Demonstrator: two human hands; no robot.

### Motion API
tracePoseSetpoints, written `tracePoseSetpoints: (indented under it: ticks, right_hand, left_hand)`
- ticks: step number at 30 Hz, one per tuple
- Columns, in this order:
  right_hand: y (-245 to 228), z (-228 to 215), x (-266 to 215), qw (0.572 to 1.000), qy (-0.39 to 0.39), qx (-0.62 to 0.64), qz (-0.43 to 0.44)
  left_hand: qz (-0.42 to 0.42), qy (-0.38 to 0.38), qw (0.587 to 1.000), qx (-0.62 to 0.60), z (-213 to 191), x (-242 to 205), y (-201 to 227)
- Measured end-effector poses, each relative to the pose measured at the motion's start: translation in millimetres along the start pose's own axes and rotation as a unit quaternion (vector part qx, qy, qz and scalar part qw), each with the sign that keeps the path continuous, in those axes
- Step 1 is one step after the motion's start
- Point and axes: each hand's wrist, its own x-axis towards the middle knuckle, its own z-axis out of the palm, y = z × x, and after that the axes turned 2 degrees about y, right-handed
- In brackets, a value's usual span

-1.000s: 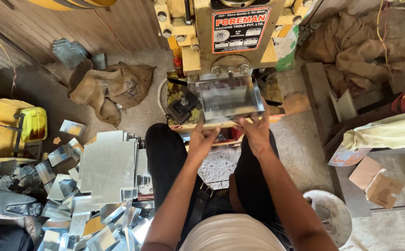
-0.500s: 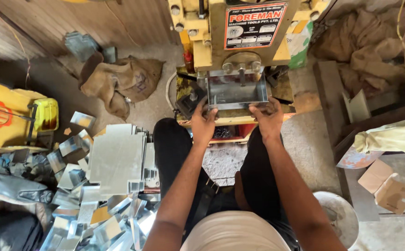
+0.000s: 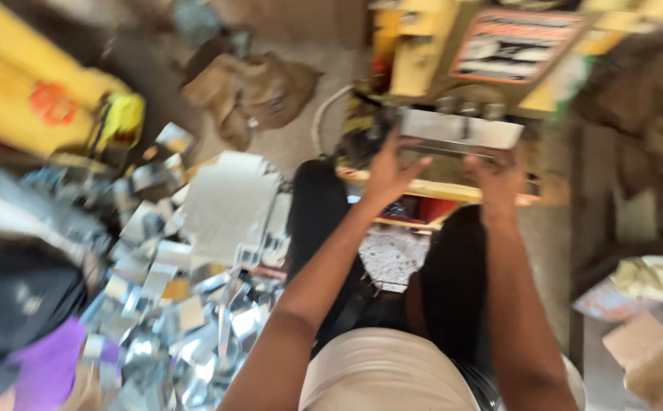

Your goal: The person sits on the floor and repeatedly places rectangular metal sheets into a hydraulic press machine. They align the sheets, operate the press to cut or shape them, and then remove the processed pieces, placing them into a growing pile on the floor.

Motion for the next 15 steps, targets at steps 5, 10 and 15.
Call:
tracePoseSetpoints:
  ticks: [5, 10, 15]
  right_hand:
    - [-18, -22, -27, 0.991, -0.06, 0.115, 0.038]
    - [39, -12, -41, 0.963, 0.129, 0.178, 0.158]
    - [64, 11, -79, 0.969, 0.155, 0.188, 0.037]
  left_hand:
    - [0.056, -0.045, 0.997, -0.041, -15, -21, 13]
    - [-0.028, -0.08, 0.992, -0.096, -22, -89, -19]
    - [-0.086, -0.04, 0.985, -0.147, -31, -140, -79]
